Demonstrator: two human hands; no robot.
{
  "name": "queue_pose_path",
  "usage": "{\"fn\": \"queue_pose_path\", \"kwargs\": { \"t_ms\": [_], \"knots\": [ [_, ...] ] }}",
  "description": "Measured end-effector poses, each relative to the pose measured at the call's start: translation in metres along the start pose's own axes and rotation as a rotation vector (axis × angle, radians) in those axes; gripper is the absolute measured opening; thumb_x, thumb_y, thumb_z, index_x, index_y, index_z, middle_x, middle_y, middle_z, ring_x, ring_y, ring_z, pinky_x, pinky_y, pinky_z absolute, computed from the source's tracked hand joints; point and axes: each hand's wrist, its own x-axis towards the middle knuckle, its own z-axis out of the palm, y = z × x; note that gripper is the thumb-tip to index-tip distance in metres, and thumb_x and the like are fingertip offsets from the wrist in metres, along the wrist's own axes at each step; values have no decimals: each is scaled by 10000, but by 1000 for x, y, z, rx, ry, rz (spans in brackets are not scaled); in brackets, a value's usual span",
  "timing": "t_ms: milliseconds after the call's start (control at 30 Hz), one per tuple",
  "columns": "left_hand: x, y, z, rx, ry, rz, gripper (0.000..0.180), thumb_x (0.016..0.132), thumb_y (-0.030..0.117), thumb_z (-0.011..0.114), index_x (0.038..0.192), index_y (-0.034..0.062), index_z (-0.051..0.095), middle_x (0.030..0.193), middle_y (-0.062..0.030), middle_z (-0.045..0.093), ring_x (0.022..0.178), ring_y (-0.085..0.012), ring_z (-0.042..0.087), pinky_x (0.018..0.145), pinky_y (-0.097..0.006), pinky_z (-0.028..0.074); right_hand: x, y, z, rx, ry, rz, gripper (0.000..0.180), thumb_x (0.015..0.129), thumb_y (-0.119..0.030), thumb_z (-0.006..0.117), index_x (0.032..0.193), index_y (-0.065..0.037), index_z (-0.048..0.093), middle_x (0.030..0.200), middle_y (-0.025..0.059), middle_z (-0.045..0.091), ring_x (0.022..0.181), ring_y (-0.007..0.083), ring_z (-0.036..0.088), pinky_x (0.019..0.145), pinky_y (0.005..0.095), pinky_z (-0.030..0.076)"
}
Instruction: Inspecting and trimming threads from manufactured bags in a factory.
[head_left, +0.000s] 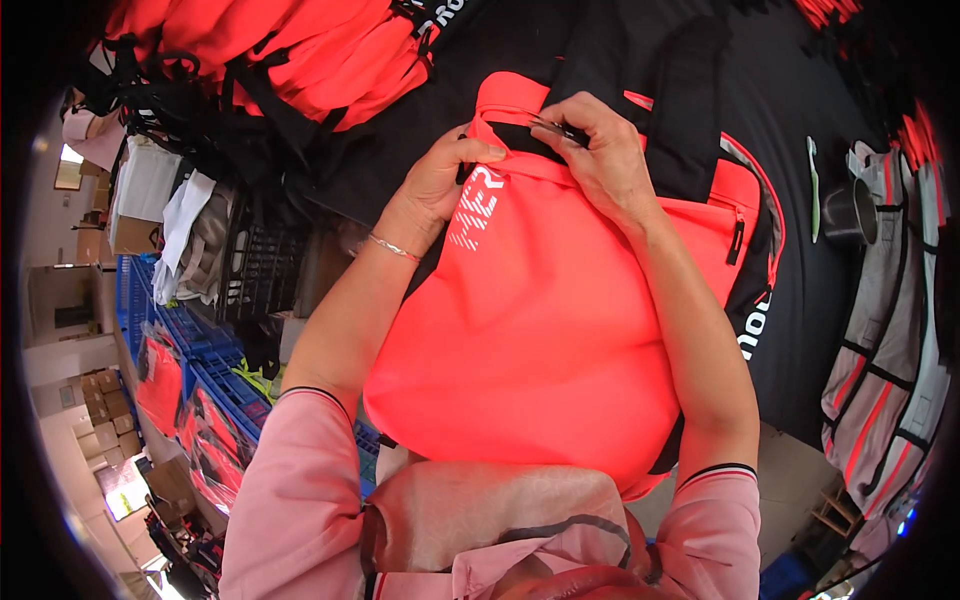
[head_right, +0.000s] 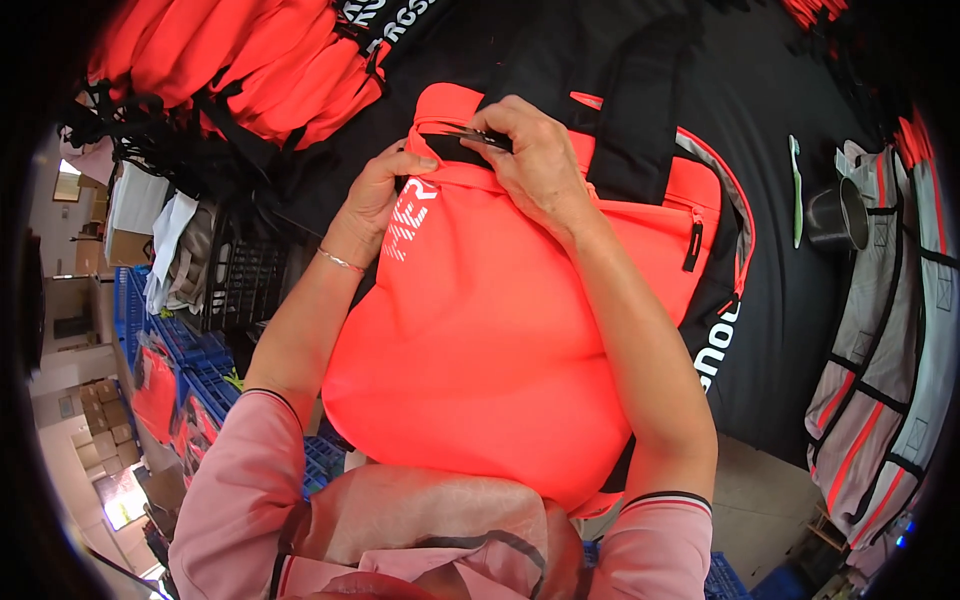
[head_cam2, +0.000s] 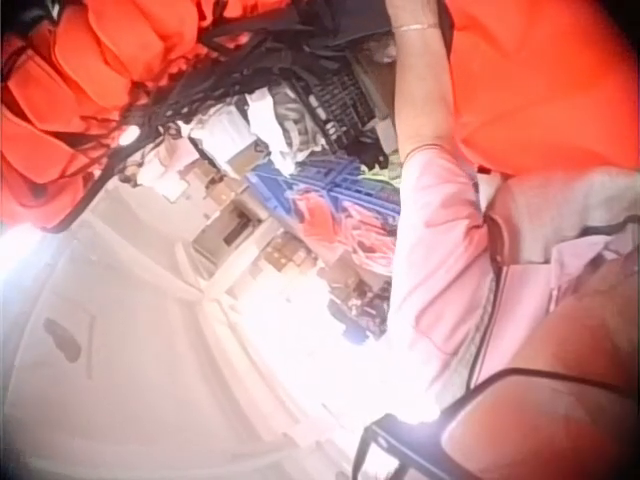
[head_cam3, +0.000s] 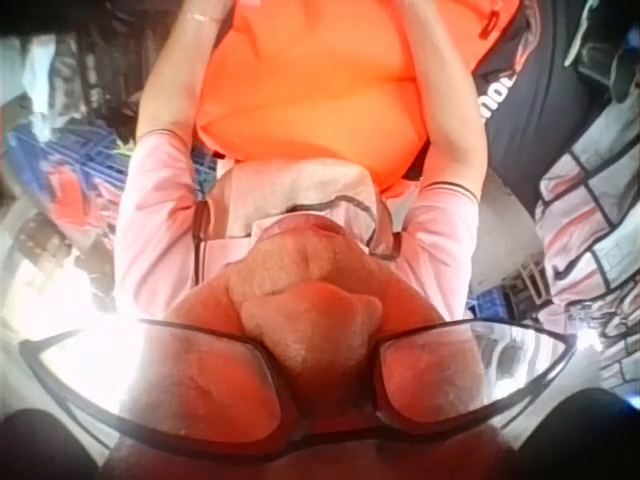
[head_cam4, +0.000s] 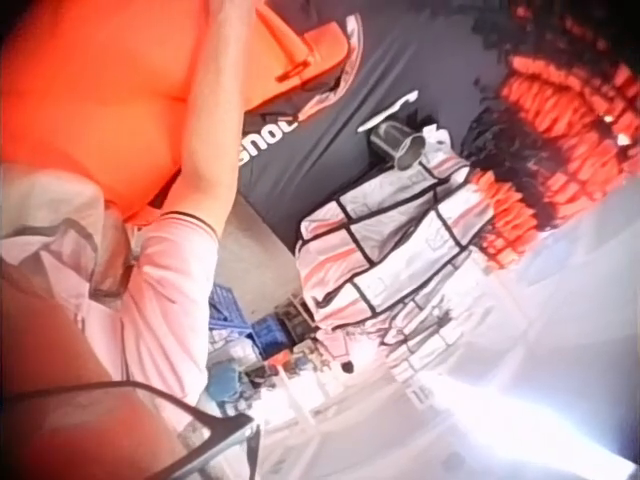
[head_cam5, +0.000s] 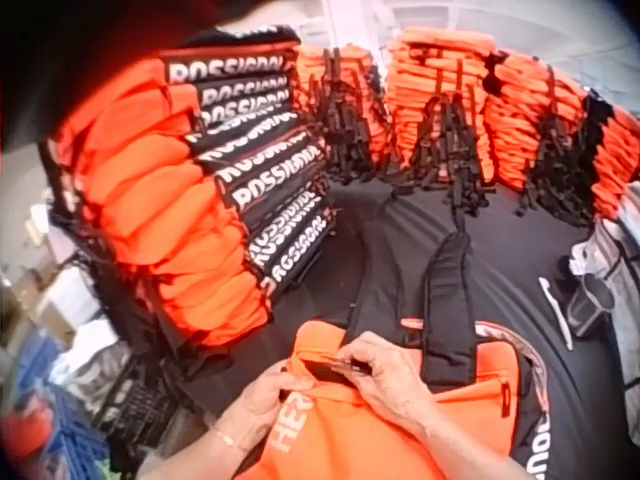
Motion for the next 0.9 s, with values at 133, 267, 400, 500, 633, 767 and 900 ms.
{"fn": "queue_pose_path", "kwargs": {
  "t_ms": [133, 267, 400, 500, 633, 767, 900],
  "knots": [
    [-4, 3, 5, 51, -16, 5, 370, 802, 1, 640, 1164, -14, 568, 1019, -96, 679, 878, -185, 691, 858, -329, 562, 1, 11, 6, -268, 216, -50, 114, 838, 31, 673, 936, -8, 630, 877, 65, 650, 793, 152, 633, 701, 289, 500],
    [-2, -3, 6, 71, 41, 26, 379, 801, 2, 648, 1170, -10, 566, 1016, -84, 679, 876, -173, 690, 852, -325, 564, -9, 7, -17, -189, 388, 191, 196, 843, -143, 714, 977, -39, 615, 919, 111, 638, 855, 288, 639, 745, 369, 504],
    [-2, -4, 2, 74, 18, 30, 407, 795, 7, 661, 1189, -10, 557, 1017, -77, 679, 875, -161, 690, 850, -318, 562, -28, -14, -16, -197, 186, 204, 257, 857, -247, 729, 1007, -72, 615, 902, 102, 646, 828, 262, 631, 709, 371, 494],
    [-3, -2, 0, 91, 10, 32, 408, 804, 24, 670, 1191, -22, 548, 1029, -83, 679, 892, -158, 685, 862, -310, 555, -32, -10, -10, -421, 112, 49, 236, 862, -250, 724, 987, -77, 622, 841, 93, 645, 788, 253, 626, 690, 373, 495],
    [-15, 16, -15, 126, 44, 30, 488, 830, 96, 707, 1239, -78, 507, 1088, -110, 674, 973, -150, 663, 908, -294, 526, -32, 19, -20, -155, 170, 278, 216, 872, -221, 725, 962, -51, 628, 797, 63, 649, 734, 161, 615, 680, 322, 491],
    [-47, 28, -4, 534, 25, 68, 629, 815, 113, 752, 1321, -122, 461, 1147, -107, 661, 1026, -147, 633, 941, -284, 496, -25, 18, -26, 181, 314, 366, 276, 852, -207, 770, 942, 10, 624, 808, -20, 605, 741, 59, 540, 696, 215, 447],
    [-51, 31, 8, 964, 148, 27, 561, 751, 130, 797, 1210, -105, 575, 1094, -150, 682, 1014, -201, 653, 909, -298, 507, -26, 14, -23, 190, 313, 325, 284, 811, -201, 814, 893, 8, 639, 752, -45, 571, 669, 41, 507, 635, 198, 430]
  ]
}}
